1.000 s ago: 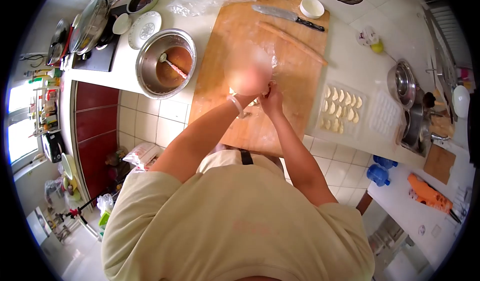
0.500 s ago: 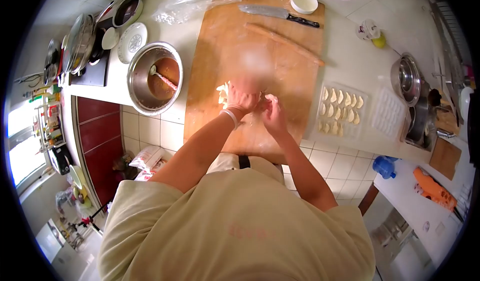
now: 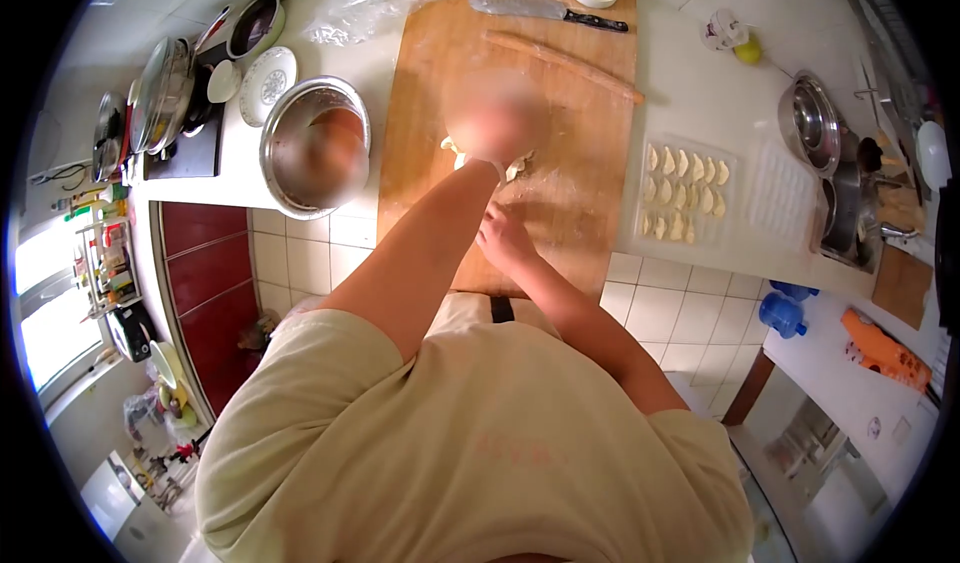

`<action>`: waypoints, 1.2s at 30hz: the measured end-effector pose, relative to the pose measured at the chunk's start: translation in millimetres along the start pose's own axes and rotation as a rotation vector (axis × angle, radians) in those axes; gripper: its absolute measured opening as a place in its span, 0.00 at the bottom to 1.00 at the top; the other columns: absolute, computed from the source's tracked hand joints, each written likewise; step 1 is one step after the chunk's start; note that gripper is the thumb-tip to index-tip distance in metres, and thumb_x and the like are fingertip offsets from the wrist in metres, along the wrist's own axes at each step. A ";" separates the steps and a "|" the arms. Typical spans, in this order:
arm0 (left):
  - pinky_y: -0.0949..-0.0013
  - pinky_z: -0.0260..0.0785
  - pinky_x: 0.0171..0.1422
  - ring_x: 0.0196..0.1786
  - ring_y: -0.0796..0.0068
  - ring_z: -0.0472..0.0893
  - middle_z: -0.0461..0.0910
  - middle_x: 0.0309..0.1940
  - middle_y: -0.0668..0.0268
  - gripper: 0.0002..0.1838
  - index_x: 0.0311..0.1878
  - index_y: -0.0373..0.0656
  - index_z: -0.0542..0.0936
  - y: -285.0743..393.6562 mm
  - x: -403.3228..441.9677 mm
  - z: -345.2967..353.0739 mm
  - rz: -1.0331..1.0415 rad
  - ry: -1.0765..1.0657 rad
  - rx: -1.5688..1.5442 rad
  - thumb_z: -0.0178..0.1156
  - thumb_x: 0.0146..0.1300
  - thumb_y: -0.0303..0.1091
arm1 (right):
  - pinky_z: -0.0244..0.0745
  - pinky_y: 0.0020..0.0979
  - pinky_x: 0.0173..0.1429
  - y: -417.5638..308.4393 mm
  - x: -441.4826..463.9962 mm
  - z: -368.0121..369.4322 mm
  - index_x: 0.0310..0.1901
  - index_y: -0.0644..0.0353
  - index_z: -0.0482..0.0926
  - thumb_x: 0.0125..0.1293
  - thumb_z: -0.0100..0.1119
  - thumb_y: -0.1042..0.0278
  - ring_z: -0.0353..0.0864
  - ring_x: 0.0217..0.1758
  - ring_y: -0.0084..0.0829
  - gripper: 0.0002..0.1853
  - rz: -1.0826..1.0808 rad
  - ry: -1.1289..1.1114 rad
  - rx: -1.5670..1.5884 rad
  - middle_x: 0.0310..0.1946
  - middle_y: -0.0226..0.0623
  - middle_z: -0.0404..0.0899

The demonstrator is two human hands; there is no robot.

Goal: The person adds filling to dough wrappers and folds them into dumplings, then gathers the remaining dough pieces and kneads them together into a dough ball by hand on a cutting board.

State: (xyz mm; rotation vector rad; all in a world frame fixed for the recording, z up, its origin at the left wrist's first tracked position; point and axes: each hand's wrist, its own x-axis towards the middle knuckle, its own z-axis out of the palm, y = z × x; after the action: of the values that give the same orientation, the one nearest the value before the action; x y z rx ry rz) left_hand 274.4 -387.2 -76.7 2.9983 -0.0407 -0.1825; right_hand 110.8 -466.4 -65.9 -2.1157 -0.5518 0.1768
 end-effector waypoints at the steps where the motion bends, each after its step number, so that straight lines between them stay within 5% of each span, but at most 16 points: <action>1: 0.61 0.72 0.47 0.44 0.66 0.78 0.79 0.44 0.61 0.16 0.48 0.43 0.79 -0.5 0.2 -3.6 -0.015 -0.016 -0.049 0.58 0.63 0.43 | 0.75 0.44 0.49 1.9 -2.3 0.8 0.40 0.62 0.78 0.56 0.64 0.70 0.79 0.42 0.47 0.11 0.019 -0.063 -0.055 0.37 0.46 0.77; 4: 0.61 0.72 0.46 0.44 0.66 0.79 0.79 0.43 0.60 0.16 0.47 0.43 0.79 -20.7 5.1 -14.4 -0.126 -0.282 -0.353 0.58 0.63 0.44 | 0.75 0.44 0.44 8.7 0.8 -16.1 0.37 0.62 0.79 0.60 0.59 0.70 0.80 0.39 0.47 0.06 0.078 -0.116 -0.076 0.35 0.48 0.78; 6: 0.61 0.73 0.46 0.43 0.66 0.79 0.80 0.42 0.60 0.16 0.47 0.43 0.79 -41.0 8.5 -15.3 -0.209 -0.425 -0.556 0.57 0.63 0.44 | 0.75 0.41 0.40 4.1 19.7 -44.3 0.31 0.63 0.79 0.58 0.57 0.75 0.80 0.35 0.46 0.03 0.352 0.082 0.124 0.27 0.45 0.77; 8: 0.61 0.73 0.45 0.43 0.66 0.80 0.80 0.42 0.60 0.16 0.46 0.43 0.79 -53.5 2.4 -10.4 -0.247 -0.438 -0.623 0.57 0.63 0.45 | 0.74 0.39 0.38 12.2 49.1 -47.5 0.30 0.64 0.79 0.58 0.57 0.75 0.79 0.33 0.45 0.03 0.277 0.180 0.117 0.25 0.45 0.76; 12: 0.61 0.74 0.44 0.41 0.65 0.81 0.81 0.41 0.59 0.17 0.45 0.43 0.80 -29.8 -24.2 -21.9 -0.212 -0.155 -0.441 0.57 0.64 0.46 | 0.72 0.34 0.33 35.5 74.0 -27.4 0.30 0.65 0.77 0.55 0.61 0.73 0.77 0.27 0.40 0.04 0.154 0.304 -0.155 0.23 0.43 0.75; 14: 0.55 0.71 0.45 0.42 0.57 0.79 0.80 0.40 0.56 0.14 0.43 0.42 0.80 -6.9 -34.1 -30.7 -0.229 -0.134 -0.507 0.55 0.64 0.42 | 0.71 0.34 0.33 36.0 65.7 -37.1 0.33 0.65 0.76 0.53 0.63 0.73 0.77 0.27 0.37 0.07 0.237 0.240 -0.052 0.24 0.42 0.75; 17: 0.48 0.65 0.47 0.45 0.48 0.73 0.76 0.41 0.52 0.13 0.41 0.42 0.78 -0.2 -52.2 1.0 0.159 0.424 -0.369 0.52 0.64 0.42 | 0.73 0.35 0.36 68.6 34.5 -47.2 0.43 0.65 0.75 0.54 0.62 0.74 0.79 0.33 0.37 0.14 0.352 0.305 0.076 0.31 0.43 0.77; 23: 0.50 0.67 0.43 0.39 0.52 0.75 0.76 0.38 0.54 0.11 0.40 0.45 0.77 6.0 -25.9 -1.5 0.065 0.123 -0.351 0.52 0.66 0.41 | 0.77 0.34 0.42 58.7 49.6 -55.7 0.45 0.70 0.76 0.54 0.62 0.74 0.83 0.38 0.39 0.16 0.407 0.366 0.135 0.37 0.46 0.80; 27: 0.51 0.67 0.41 0.37 0.54 0.75 0.77 0.36 0.55 0.11 0.39 0.45 0.77 0.9 -14.3 13.0 0.086 0.108 -0.336 0.52 0.66 0.42 | 0.77 0.34 0.43 93.8 64.3 -41.5 0.45 0.69 0.76 0.54 0.63 0.74 0.83 0.36 0.38 0.16 0.400 0.302 -0.046 0.36 0.46 0.82; 29: 0.53 0.68 0.39 0.37 0.56 0.75 0.76 0.34 0.56 0.12 0.37 0.44 0.76 -4.3 -4.0 23.3 0.222 0.051 0.007 0.53 0.66 0.44 | 0.77 0.34 0.42 100.9 70.2 -42.8 0.44 0.67 0.77 0.54 0.64 0.71 0.83 0.34 0.35 0.16 0.524 0.208 0.117 0.33 0.43 0.82; 33: 0.58 0.70 0.41 0.38 0.59 0.78 0.80 0.38 0.56 0.14 0.42 0.42 0.78 -15.4 5.6 32.7 0.252 0.308 0.287 0.56 0.66 0.44 | 0.76 0.32 0.41 74.6 67.6 -45.7 0.43 0.67 0.77 0.55 0.66 0.70 0.82 0.34 0.30 0.16 0.441 0.179 0.090 0.33 0.39 0.82; 35: 0.62 0.73 0.46 0.43 0.62 0.80 0.82 0.41 0.61 0.14 0.43 0.42 0.81 -11.9 -3.5 -34.7 -0.114 -0.141 -0.377 0.58 0.65 0.44 | 0.77 0.37 0.43 44.9 66.6 -56.7 0.43 0.61 0.78 0.59 0.66 0.63 0.81 0.35 0.43 0.14 0.405 0.324 0.014 0.34 0.44 0.81; 36: 0.62 0.73 0.46 0.43 0.62 0.80 0.82 0.41 0.61 0.14 0.43 0.42 0.81 -17.7 -3.7 -35.5 -0.124 -0.132 -0.375 0.58 0.65 0.44 | 0.77 0.37 0.43 29.7 65.9 -57.7 0.43 0.61 0.78 0.59 0.66 0.63 0.81 0.35 0.43 0.14 0.393 0.319 0.017 0.34 0.44 0.81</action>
State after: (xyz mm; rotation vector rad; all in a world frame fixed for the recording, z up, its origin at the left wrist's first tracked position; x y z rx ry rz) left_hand 275.4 -364.8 -43.9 2.6115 0.1490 -0.3576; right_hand 197.8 -494.5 -51.7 -2.1604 0.0557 0.0609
